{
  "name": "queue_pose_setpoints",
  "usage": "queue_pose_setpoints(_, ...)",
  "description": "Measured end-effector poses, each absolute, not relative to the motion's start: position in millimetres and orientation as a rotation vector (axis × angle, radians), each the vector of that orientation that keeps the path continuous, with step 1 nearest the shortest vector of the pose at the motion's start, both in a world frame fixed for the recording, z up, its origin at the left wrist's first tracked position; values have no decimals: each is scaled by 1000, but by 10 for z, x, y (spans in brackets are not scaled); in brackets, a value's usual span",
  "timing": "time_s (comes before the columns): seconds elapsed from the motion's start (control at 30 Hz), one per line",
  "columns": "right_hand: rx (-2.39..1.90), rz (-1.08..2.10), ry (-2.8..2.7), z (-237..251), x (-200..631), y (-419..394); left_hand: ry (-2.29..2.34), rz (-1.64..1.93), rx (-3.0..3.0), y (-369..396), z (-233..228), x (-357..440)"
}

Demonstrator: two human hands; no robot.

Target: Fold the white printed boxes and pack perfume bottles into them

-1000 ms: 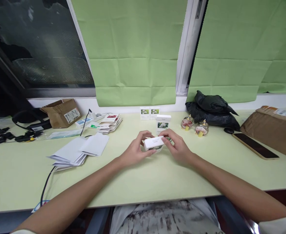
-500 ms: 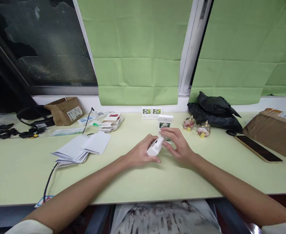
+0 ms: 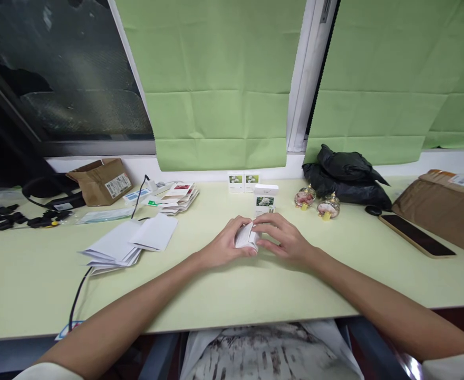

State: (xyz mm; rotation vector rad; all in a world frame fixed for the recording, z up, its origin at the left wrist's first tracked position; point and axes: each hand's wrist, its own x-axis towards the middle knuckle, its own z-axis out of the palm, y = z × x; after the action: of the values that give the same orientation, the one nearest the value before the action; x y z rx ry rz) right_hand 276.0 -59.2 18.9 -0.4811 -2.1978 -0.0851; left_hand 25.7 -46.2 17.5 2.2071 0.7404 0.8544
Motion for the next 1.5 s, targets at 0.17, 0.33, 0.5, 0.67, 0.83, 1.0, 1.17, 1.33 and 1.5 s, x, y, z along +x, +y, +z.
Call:
queue_pose_setpoints(0.17,-500,-74,-2187,162,2757,-625,693,875,2182,-425,150,260)
queue_pose_setpoints(0.33,-483,-87,-2178,138,2766,-639,686,873,2194,-427,176,255)
queue_pose_setpoints(0.5,-475,-105,-2215,181,2735,-660,664,908,2117,-402,174,216)
queue_pose_setpoints(0.67,-626,16,-2267,220,2680,-710,631,933,1960,-350,122,183)
queue_pose_setpoints(0.83,-630,1,-2234,174,2663,-670,573,907,1959,-368,139,219)
queue_pose_setpoints(1.0,-616,-24,-2238,164,2667,-618,533,885,2014,-384,170,203)
queue_pose_setpoints(1.17,-674,119,-2244,168,2644,-632,740,883,2210,-391,170,81)
queue_pose_setpoints(1.33,-766,150,-2244,157,2645,-631,889,1063,2459,-372,214,19)
queue_pose_setpoints(1.5,-761,183,-2254,173,2655,-637,913,1126,2496,-306,272,1)
